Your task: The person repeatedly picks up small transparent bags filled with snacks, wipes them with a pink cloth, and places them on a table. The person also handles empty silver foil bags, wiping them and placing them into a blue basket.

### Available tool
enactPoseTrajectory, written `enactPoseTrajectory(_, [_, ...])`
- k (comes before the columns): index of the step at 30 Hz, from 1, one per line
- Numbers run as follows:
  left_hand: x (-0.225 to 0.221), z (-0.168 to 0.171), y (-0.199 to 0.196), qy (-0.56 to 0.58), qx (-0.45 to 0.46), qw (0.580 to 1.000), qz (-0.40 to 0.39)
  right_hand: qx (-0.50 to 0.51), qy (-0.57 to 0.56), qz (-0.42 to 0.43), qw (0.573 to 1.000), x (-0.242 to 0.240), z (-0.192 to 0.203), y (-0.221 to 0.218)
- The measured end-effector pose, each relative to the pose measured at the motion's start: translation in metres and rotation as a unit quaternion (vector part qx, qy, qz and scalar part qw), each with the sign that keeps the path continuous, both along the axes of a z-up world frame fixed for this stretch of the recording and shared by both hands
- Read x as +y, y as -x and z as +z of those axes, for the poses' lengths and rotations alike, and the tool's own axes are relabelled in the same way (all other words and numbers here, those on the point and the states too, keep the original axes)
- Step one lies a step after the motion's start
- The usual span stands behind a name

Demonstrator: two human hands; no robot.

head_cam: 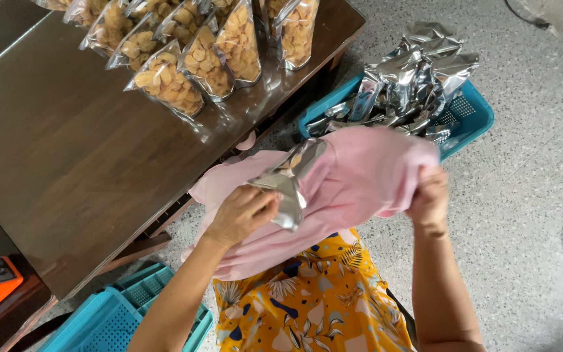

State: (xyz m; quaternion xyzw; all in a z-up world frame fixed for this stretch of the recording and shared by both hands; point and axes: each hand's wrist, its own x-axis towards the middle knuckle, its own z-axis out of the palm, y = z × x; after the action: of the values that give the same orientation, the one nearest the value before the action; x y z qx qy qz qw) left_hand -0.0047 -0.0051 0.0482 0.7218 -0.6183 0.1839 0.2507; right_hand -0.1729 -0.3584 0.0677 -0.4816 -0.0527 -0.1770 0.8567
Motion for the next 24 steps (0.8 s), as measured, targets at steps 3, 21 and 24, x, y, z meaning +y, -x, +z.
enactPoseTrajectory(3, [0.012, -0.006, 0.008, -0.006, -0.093, 0.996, -0.016, 0.064, 0.255, 0.087, 0.961, 0.070, -0.006, -0.021])
enactPoseTrajectory(21, [0.023, -0.024, 0.021, 0.053, 0.036, 0.998, 0.026, 0.289, 0.033, -0.087, 0.953, 0.013, -0.081, -0.096])
enactPoseTrajectory(24, [0.020, -0.022, 0.019, 0.058, 0.050, 0.997, 0.031, 0.151, -0.037, -0.041, 0.987, 0.005, -0.030, -0.043])
